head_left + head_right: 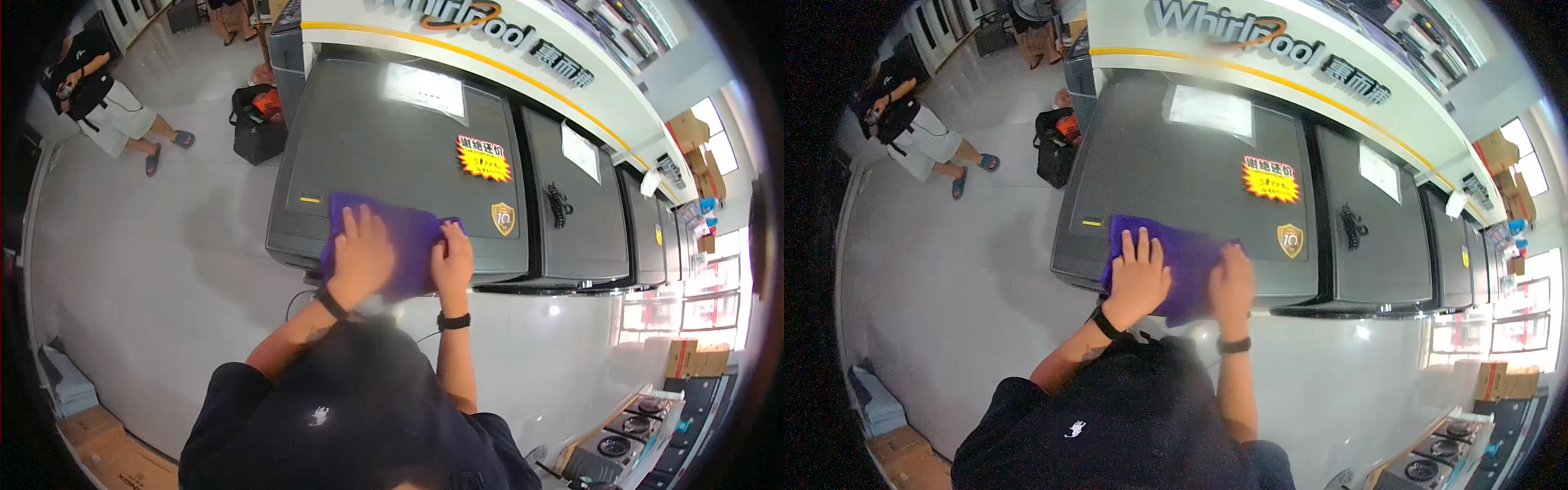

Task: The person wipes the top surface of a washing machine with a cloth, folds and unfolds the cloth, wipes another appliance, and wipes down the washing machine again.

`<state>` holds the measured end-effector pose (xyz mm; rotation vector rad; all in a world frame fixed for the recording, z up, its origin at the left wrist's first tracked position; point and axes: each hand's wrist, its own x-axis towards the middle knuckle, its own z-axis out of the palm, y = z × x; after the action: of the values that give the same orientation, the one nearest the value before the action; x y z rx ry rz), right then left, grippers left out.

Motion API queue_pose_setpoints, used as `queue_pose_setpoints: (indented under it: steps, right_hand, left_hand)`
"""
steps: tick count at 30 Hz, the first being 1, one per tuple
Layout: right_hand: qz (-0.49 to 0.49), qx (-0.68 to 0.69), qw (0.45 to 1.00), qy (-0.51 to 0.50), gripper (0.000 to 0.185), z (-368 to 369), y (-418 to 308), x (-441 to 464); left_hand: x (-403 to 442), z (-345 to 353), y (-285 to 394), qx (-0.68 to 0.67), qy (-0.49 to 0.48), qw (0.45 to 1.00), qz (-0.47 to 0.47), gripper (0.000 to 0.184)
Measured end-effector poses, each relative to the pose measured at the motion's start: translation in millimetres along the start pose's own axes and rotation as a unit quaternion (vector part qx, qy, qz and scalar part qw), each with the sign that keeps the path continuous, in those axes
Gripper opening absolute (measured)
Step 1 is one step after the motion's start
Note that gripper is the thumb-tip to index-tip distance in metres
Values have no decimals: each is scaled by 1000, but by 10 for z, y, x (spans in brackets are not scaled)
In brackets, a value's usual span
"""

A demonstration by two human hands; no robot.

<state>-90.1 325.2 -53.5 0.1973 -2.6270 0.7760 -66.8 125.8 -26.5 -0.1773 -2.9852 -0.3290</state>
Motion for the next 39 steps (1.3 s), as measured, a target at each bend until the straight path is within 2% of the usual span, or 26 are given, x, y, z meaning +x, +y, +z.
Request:
queue_pose_setpoints:
  steps: [1, 2, 5, 6, 9, 11, 13, 16, 18, 23, 26, 29, 32, 36, 39]
  right_hand:
    - [8, -21, 1000, 10, 35, -32, 89, 4]
    - [3, -52, 998, -21, 38, -43, 166, 17]
    - [-13, -173, 984, -30, 43, 50, -72, -8]
    - [4, -203, 978, -54, 49, 108, -171, -14]
    - [-63, -168, 982, -60, 51, 249, -538, -11]
    - [-99, -126, 985, -71, 53, 286, -803, -29]
    - [-153, -80, 981, -86, 50, 319, -819, -36]
    - [-173, 7, 979, -104, 46, 206, -614, -11]
    - [-139, -6, 987, -81, 43, 161, -363, -15]
    - [-33, -78, 996, -25, 43, -207, 128, -26]
    - [18, -104, 994, -23, 48, -241, 182, -9]
    - [34, -181, 983, 4, 49, -39, 45, -35]
    - [12, -184, 983, -15, 48, 79, -255, -21]
    - [-89, -139, 986, -39, 44, 281, -677, -68]
    - [-125, -83, 987, -61, 41, 368, -851, -66]
  left_hand:
    - [-8, 32, 80, -4, 12, 1000, 17, 59]
    - [-5, 47, 141, 5, 7, 1000, 27, 58]
    - [-11, 18, -50, -84, 37, 993, 72, 56]
    - [2, -56, -159, -111, 20, 992, 63, 53]
    - [-56, -169, -483, -142, 2, 989, 40, 50]
    - [-98, -163, -636, -132, 25, 991, 12, 49]
    - [-95, -115, -657, -132, 55, 990, 6, 48]
    - [-81, 36, -443, -63, 86, 994, -18, 51]
    - [-25, 131, -300, -38, 96, 994, -29, 55]
    - [112, 115, 107, -27, 50, 998, 17, 59]
    - [148, 133, 257, -4, 27, 1000, 16, 59]
    - [113, 160, 95, -54, 59, 996, 48, 56]
    - [35, 63, -219, -74, 69, 994, 36, 51]
    - [-145, -76, -663, -59, 101, 993, -11, 46]
    - [-202, -94, -813, -44, 110, 992, -37, 46]
